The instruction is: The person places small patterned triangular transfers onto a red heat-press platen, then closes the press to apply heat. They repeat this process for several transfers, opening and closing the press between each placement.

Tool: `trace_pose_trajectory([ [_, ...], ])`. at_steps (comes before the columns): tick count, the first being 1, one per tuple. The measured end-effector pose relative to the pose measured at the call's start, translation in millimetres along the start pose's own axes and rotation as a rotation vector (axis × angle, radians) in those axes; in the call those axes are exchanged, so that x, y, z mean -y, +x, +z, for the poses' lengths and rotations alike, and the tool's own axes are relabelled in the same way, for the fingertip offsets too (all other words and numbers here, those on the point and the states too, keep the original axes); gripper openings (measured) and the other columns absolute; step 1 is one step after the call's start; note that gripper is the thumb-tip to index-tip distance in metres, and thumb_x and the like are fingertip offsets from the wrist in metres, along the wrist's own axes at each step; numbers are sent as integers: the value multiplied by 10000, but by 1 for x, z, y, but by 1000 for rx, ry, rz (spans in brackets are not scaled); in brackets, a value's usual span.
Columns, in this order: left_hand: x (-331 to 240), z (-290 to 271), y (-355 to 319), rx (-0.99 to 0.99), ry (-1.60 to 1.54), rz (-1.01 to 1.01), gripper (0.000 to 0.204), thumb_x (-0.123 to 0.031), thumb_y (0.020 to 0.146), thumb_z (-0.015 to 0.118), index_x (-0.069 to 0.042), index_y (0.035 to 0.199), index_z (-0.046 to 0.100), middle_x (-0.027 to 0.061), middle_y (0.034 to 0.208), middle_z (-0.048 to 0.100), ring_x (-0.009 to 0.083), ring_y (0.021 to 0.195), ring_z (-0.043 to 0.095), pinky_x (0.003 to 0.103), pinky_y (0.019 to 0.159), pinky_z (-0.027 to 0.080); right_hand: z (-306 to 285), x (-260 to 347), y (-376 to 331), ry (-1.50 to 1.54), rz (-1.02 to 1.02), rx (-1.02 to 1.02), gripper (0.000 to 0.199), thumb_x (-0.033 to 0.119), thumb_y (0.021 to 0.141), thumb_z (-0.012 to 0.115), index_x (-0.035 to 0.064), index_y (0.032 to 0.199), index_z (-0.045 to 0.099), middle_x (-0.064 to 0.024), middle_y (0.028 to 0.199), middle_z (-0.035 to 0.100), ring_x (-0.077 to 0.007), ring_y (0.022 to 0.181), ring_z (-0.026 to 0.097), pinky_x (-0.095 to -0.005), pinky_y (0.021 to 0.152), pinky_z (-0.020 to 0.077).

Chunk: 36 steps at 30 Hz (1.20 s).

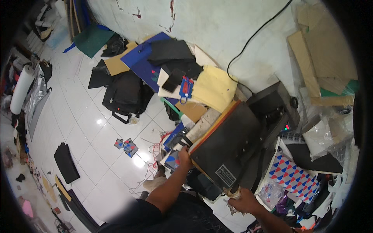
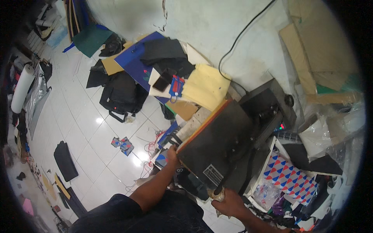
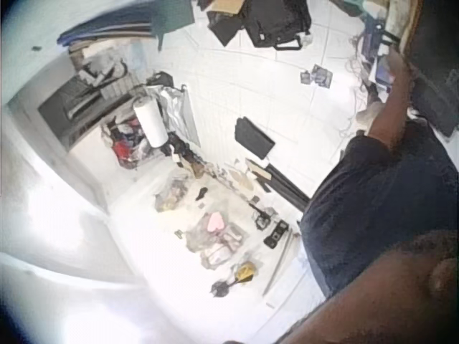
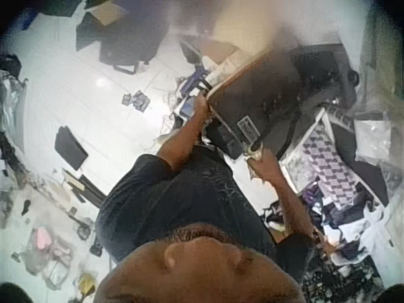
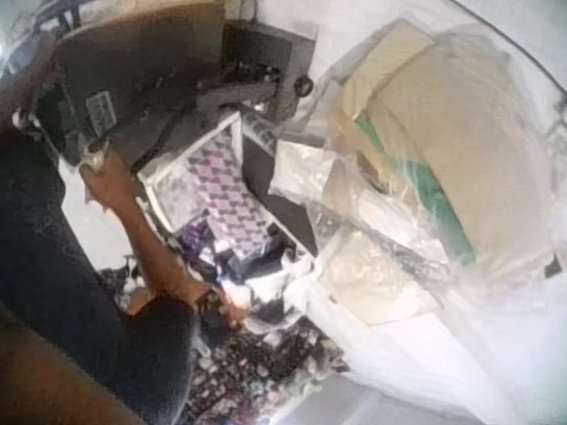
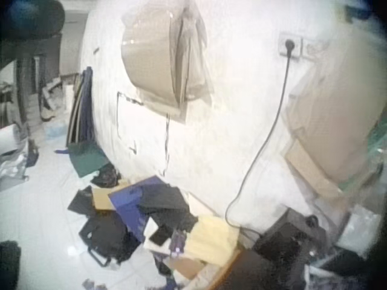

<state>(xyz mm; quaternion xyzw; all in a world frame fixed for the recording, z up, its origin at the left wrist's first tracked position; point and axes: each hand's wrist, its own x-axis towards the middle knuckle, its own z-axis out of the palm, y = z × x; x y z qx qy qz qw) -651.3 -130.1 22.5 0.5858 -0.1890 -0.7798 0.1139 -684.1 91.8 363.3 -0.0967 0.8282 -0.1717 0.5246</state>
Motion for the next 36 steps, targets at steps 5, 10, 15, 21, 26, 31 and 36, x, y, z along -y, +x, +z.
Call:
trace_pose_trajectory([
  [5,10,5,-2,78,-29,-35,349,-295,854,539,31,902,655,125,819,630,242,765,610,394,719,488,-18,2,-27,30,-43,-49,499,314,732,694,32,1134,606,-190,897,692,-320,835,689,-397,767,532],
  [10,-3,3,-13,187,231,41,363,-336,896,502,6,934,618,105,859,624,217,696,588,375,646,479,-61,33,-92,-146,5,-309,450,284,738,751,17,1077,622,-149,914,688,-275,860,668,-364,789,499],
  [15,-44,-16,-37,220,412,286,272,-286,956,512,-25,926,581,27,751,566,133,601,526,277,555,419,-124,54,-153,-543,-167,-1021,550,278,724,790,-13,1150,598,-191,975,649,-313,904,659,-407,802,506],
  [21,-49,-79,-61,292,685,661,205,-221,954,577,-38,864,565,-6,700,530,73,609,467,238,548,376,-270,43,-168,-832,-301,-1564,708,510,809,701,-28,1255,589,-232,1102,660,-304,998,644,-374,899,477],
  [26,-33,-93,-98,367,749,847,185,-207,923,623,-23,924,614,32,754,577,109,680,531,288,602,433,-290,63,-164,-704,-262,-1693,742,501,773,700,-42,1256,551,-278,1208,604,-411,1140,570,-457,950,455],
  [31,-33,-34,-121,295,1150,1327,344,-253,832,705,-62,1111,642,139,953,605,278,889,604,398,752,492,-295,47,-167,-757,-317,-1661,780,469,790,689,-15,1358,464,-271,1311,541,-402,1229,511,-443,1026,416],
  [36,-36,34,-150,256,1492,1359,477,-345,780,744,-106,1176,625,156,1047,582,349,1019,576,453,865,477,-275,15,-194,-764,-760,-1750,631,441,871,680,-24,1283,563,-215,1199,634,-304,1146,592,-375,1011,423],
])
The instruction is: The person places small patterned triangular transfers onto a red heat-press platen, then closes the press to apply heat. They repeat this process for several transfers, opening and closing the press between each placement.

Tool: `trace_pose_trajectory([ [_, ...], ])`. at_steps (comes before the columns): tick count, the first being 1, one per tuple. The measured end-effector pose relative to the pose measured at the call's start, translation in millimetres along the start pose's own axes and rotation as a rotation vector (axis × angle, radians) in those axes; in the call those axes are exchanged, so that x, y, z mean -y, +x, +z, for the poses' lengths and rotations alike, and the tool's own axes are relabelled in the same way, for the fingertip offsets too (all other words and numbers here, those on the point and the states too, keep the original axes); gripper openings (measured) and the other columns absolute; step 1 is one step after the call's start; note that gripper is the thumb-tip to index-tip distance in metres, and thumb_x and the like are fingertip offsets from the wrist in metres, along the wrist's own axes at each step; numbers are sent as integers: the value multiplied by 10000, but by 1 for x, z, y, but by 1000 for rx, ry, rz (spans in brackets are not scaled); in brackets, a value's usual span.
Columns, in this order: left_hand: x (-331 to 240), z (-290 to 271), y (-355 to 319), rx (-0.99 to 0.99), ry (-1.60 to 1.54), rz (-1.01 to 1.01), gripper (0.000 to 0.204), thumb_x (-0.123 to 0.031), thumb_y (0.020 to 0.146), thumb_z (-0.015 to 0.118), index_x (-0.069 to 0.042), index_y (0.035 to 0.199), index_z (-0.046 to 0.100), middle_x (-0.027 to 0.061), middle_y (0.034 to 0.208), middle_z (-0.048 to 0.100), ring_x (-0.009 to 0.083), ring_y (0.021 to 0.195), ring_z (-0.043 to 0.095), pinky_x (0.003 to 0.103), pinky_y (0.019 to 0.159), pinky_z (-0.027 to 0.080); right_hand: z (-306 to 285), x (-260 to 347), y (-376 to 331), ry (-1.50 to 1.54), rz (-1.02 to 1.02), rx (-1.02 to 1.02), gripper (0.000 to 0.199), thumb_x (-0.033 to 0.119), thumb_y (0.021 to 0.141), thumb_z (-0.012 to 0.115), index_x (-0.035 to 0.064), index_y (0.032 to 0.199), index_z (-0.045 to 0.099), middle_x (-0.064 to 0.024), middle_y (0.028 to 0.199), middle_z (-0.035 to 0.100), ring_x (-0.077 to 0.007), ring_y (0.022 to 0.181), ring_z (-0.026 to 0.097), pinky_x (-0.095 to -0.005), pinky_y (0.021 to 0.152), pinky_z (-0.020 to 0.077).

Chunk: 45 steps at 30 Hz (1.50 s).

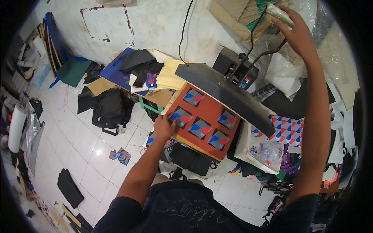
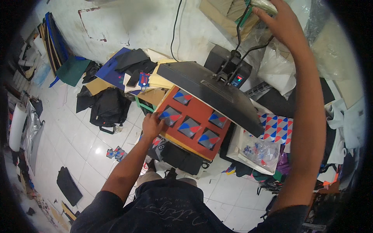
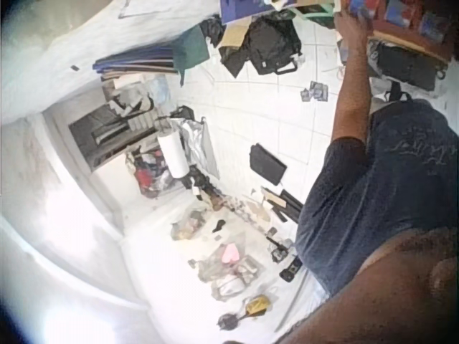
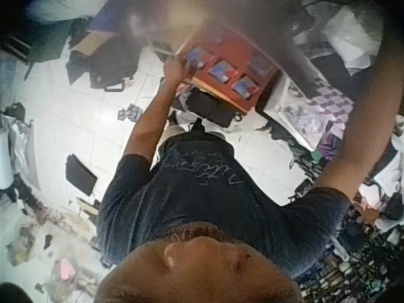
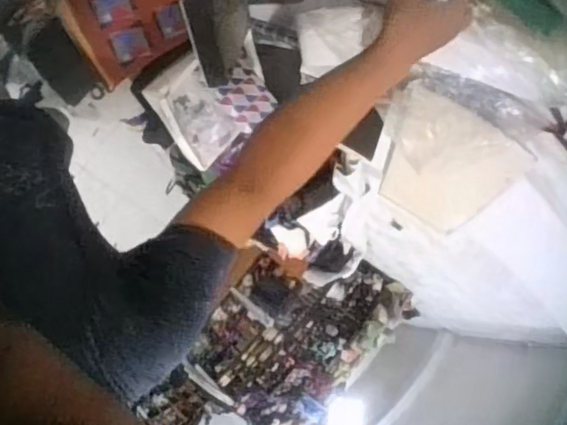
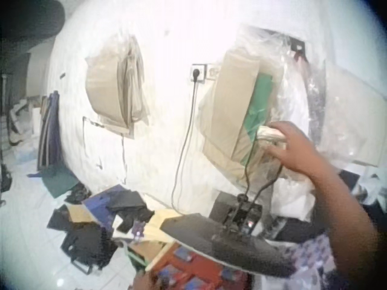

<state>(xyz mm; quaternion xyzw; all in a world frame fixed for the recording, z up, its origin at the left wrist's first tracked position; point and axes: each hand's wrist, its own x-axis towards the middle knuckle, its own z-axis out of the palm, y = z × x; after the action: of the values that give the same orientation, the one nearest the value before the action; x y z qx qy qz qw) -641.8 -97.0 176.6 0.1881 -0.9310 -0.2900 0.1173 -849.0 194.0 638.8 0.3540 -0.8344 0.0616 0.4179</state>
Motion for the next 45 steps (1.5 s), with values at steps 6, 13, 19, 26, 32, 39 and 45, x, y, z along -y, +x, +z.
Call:
trace_pose_trajectory([
  [6,7,6,8,97,114,-103,568,-387,748,762,-131,1229,599,151,1119,562,349,1064,563,467,890,473,-60,178,-189,1011,116,374,315,139,683,853,79,955,705,-62,828,706,-138,802,672,-326,718,494],
  [13,-8,12,17,209,153,-153,540,-375,739,762,-107,1177,598,145,1161,555,337,1115,554,458,927,464,97,215,-419,1209,1356,640,230,203,911,678,-8,990,634,-28,810,637,-79,734,582,-239,658,464],
  [19,-10,13,15,213,167,-248,583,-364,715,782,-90,1184,571,149,1169,564,340,1126,558,472,925,468,175,167,-439,859,1148,506,304,259,891,697,-15,1003,626,-85,850,661,-171,778,628,-302,716,491],
  [26,-14,23,22,266,128,-265,593,-362,717,784,-83,1190,560,143,1189,567,335,1152,550,493,940,460,254,74,-466,80,779,622,542,455,834,708,-35,1055,637,-211,1037,675,-363,1017,638,-433,849,485],
  [32,-12,14,22,280,111,-337,575,-312,728,753,-95,1215,538,136,1245,569,336,1191,539,497,941,452,278,84,-455,191,906,598,691,551,775,708,15,1204,625,-223,1133,657,-372,1096,618,-437,922,474],
  [39,-9,8,14,244,18,-365,528,-203,746,683,-109,1244,532,137,1143,660,336,1074,627,477,890,472,284,70,-438,446,823,560,721,470,757,763,36,1300,570,-186,1259,619,-349,1184,574,-387,981,445],
  [45,-5,4,0,282,-119,-361,341,-181,744,666,-68,1064,623,154,1050,685,310,985,665,438,784,504,289,31,-451,592,815,768,728,388,745,807,33,1326,548,-172,1347,562,-335,1237,525,-374,1071,360],
])
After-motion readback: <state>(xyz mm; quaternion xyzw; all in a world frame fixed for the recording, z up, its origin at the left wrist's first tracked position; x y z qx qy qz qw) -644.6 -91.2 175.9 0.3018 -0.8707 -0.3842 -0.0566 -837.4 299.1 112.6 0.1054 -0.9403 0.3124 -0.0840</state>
